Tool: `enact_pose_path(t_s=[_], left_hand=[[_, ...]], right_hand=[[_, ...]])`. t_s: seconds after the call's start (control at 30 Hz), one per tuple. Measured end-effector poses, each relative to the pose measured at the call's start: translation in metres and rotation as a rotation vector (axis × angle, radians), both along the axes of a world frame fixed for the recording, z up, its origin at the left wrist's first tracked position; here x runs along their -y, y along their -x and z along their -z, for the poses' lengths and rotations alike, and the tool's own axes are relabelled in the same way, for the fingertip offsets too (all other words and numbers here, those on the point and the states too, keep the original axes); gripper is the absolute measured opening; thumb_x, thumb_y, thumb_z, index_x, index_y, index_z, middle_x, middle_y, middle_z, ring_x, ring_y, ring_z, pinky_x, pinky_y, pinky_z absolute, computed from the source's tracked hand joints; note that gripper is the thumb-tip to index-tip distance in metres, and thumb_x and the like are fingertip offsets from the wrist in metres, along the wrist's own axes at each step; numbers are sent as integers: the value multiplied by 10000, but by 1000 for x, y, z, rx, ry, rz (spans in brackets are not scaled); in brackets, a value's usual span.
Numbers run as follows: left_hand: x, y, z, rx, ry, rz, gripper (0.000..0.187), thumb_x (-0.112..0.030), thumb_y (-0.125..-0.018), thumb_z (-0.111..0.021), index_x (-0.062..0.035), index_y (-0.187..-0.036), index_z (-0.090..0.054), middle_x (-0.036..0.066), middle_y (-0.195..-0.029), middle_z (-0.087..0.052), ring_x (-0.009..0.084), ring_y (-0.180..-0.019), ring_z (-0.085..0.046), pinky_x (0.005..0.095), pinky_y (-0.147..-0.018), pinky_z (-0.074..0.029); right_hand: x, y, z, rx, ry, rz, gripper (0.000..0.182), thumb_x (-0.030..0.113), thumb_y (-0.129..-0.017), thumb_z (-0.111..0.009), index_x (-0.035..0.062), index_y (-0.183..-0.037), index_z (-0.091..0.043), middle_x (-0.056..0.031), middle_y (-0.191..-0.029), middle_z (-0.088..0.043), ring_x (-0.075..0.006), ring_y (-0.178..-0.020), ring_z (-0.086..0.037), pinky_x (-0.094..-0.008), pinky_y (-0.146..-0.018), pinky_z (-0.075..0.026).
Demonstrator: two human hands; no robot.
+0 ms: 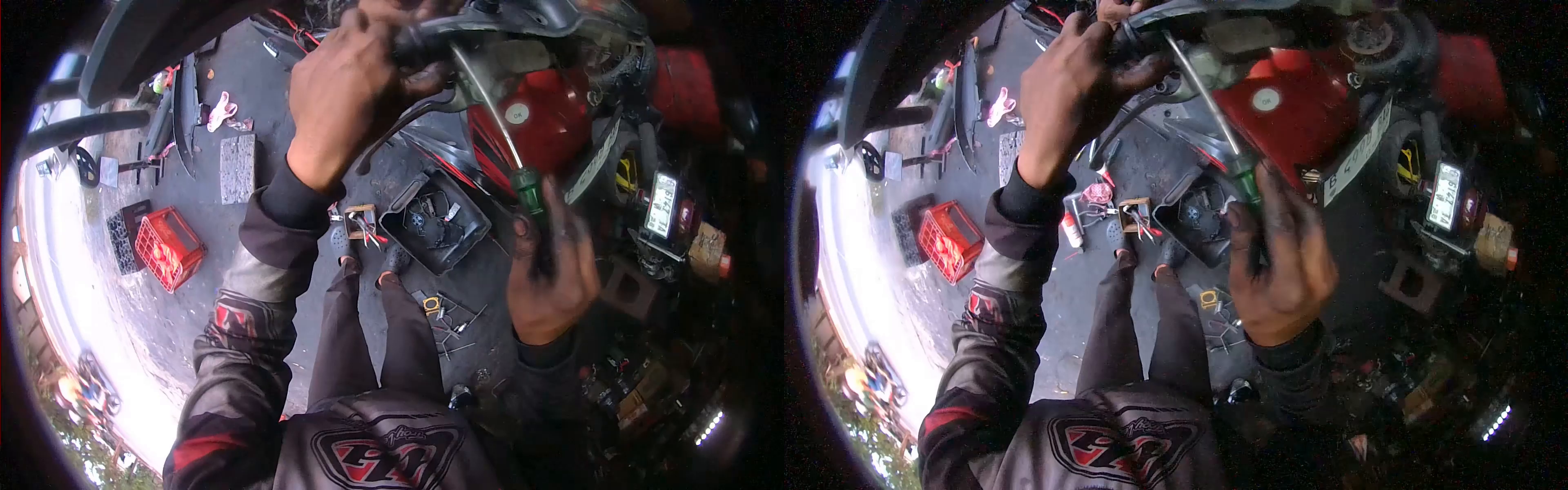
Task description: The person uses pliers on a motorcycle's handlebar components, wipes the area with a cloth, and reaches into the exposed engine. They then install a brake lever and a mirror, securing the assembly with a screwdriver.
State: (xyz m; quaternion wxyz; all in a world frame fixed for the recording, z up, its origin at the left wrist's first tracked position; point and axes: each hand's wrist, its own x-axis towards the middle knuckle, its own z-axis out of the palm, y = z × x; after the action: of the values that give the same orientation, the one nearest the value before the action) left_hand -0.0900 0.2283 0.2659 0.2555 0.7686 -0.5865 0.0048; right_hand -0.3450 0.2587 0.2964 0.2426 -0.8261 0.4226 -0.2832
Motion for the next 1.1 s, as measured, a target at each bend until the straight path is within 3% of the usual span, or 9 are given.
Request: enact_pose_path(t_s=[0.07, 0.2, 0.27, 0.57, 0.63, 0.7, 0.87, 1.0, 1.1], left_hand=[[-2, 0, 1, 3, 59, 12, 721, -456, -758, -808, -64, -1301, -540, 161, -1043, -633, 324, -953, -657, 409, -756, -547], [-1, -7, 16, 27, 184, 55, 666, -513, -756, -799, -58, -1191, -584, 147, -1025, -618, 322, -932, -655, 397, -739, -538], [-1, -9, 21, 120, 277, 81, 537, -529, -789, -779, -81, -1053, -646, 109, -955, -602, 298, -818, -663, 388, -625, -529], [-2, -6, 15, 55, 172, 56, 585, -508, -748, -804, -54, -1086, -655, 127, -961, -634, 301, -905, -675, 394, -716, -547], [-3, -6, 20, 25, 224, 63, 584, -505, -741, -809, -49, -1075, -659, 128, -963, -631, 303, -899, -673, 396, -713, -545], [-2, -9, 23, 56, 225, 61, 564, -493, -751, -826, -80, -1090, -646, 104, -979, -597, 302, -865, -661, 407, -666, -535], [-2, -7, 12, 37, 129, 58, 637, -524, -712, -822, -47, -1088, -629, 133, -1013, -618, 306, -903, -660, 412, -717, -550], [0, -10, 14, 88, 147, 53, 631, -526, -715, -820, -39, -1063, -622, 134, -1004, -615, 305, -906, -658, 410, -717, -551], [-2, -9, 17, 64, 68, 36, 560, -453, -745, -836, -85, -1113, -629, 118, -1049, -610, 309, -912, -666, 396, -707, -550]], right_hand=[[3, -3, -2, -2, -64, 26, 384, 227, -991, -651, 40, -1315, -563, -128, -977, -668, -227, -768, -670, -340, -679, -569], [16, 12, -11, 826, -1471, 228, 426, 256, -996, -643, 39, -1344, -529, -119, -949, -663, -199, -749, -648, -320, -647, -549], [18, 17, -10, 966, -1697, 177, 446, 270, -998, -639, 39, -1358, -513, -114, -935, -660, -185, -740, -636, -311, -630, -539], [-1, -3, -16, -59, -121, 93, 541, 294, -1017, -609, 22, -1443, -417, -114, -948, -629, -158, -708, -599, -236, -529, -462], [1, 0, -19, 301, -738, 215, 562, 292, -1022, -600, 16, -1466, -392, -118, -964, -619, -158, -702, -593, -214, -501, -439], [24, 16, -15, 1202, -1999, 153, 584, 290, -1028, -591, 9, -1488, -367, -121, -980, -608, -158, -696, -588, -192, -473, -416], [14, 10, -21, 1083, -1698, 196, 453, 243, -989, -653, 29, -1353, -490, -120, -992, -648, -135, -675, -581, -203, -452, -426], [1, -2, -29, 73, -420, 145, 406, 198, -976, -665, 17, -1312, -527, -109, -972, -657, -160, -712, -610, -265, -553, -499], [0, -8, -26, -72, -109, 90, 376, 238, -985, -656, 25, -1276, -549, -105, -955, -661, -152, -679, -596, -254, -518, -472]])
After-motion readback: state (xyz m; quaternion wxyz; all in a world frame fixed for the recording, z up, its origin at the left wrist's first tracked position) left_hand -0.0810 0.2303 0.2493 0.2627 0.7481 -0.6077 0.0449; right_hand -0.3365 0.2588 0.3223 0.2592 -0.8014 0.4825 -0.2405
